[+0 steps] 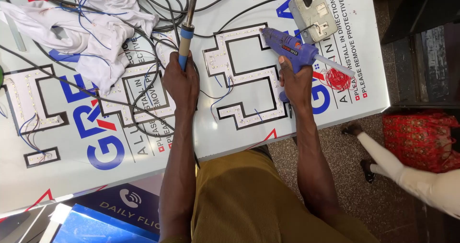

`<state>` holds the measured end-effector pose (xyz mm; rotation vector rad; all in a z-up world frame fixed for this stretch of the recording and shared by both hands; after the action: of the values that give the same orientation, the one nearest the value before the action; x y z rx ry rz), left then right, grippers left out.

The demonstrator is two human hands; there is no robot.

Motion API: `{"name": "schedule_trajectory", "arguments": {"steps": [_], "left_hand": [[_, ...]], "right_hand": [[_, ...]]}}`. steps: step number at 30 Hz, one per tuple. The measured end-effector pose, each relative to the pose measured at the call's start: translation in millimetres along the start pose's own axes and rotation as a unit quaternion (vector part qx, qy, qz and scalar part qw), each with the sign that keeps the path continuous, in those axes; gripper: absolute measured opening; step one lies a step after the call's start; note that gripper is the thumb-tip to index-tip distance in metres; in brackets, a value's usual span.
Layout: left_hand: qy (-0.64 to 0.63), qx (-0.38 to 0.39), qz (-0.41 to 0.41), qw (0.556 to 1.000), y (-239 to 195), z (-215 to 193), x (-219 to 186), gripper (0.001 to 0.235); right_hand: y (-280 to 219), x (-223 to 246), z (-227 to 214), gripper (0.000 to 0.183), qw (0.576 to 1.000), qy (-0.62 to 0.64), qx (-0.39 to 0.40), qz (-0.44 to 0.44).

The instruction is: Soldering electrical wires to LED strips and using a hot glue gun to secure the strips onto a sign board.

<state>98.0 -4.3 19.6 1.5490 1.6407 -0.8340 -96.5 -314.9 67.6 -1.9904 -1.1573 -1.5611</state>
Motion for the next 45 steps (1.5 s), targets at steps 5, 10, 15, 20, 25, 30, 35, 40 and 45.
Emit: {"name": "schedule_trajectory", "arguments": {"steps": [5, 10, 15, 20, 25, 30, 35, 40, 45], "left_hand": [[0.004, 0.003, 0.000, 1.000, -1.0, -0.8, -2.2, 0.028], [0.011, 0.005, -0.003, 1.000, 1.1, 0.6, -1.9, 0.028], [0.012, -0.003, 0.014, 1.000, -1.1, -0.9, -2.4, 0.028], [0.006, -0.005, 0.016, 1.000, -3.3, -4.1, -2.5, 0.028], [0.011, -0.005, 0.020, 1.000, -3.8, -4.2, -4.7, 0.028], [0.012, -0.001, 0.029, 1.000, -6.1, -5.5, -10.4, 0.027], [0.008, -0.002, 0.016, 1.000, -2.6, 1.5, 3.0, 0.027], [0.015, 0.001, 0.010, 1.000, -3.8, -0.1, 1.1, 0.028], [0.007, -0.006, 0.010, 1.000, -3.8, -2.8, -1.3, 0.031]], "right_hand": [[3.4, 19.4, -0.9, 0.032, 1.000, -0.020, 0.012, -0.005], [7.3, 26.1, -5.9, 0.033, 0.999, -0.038, 0.020, 0.000], [12.5, 28.2, 1.9, 0.039, 1.000, -0.016, 0.017, -0.003], [5.8, 12.9, -22.5, 0.031, 0.998, -0.038, 0.050, -0.007], [-7.1, 69.7, -40.8, 0.040, 0.999, -0.001, 0.039, -0.005], [-13.6, 39.4, -58.5, 0.043, 0.999, 0.042, 0.021, 0.014], [-24.2, 2.5, -57.7, 0.055, 0.999, 0.052, 0.004, 0.014], [-28.9, 4.7, -53.5, 0.049, 0.999, 0.032, -0.007, 0.030], [-26.2, 8.2, -48.7, 0.034, 0.999, 0.019, -0.005, 0.042]]}}
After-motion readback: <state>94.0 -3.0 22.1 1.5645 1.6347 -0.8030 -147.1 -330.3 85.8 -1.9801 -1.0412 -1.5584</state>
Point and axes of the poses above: each hand's wrist, its own y-axis towards the middle knuckle, its own z-axis out of the palm, x = y × z, the point moved 10 cm from there along y, towards the middle knuckle, and after that the axes turned 12 degrees about -z, right-handed, at the moved point
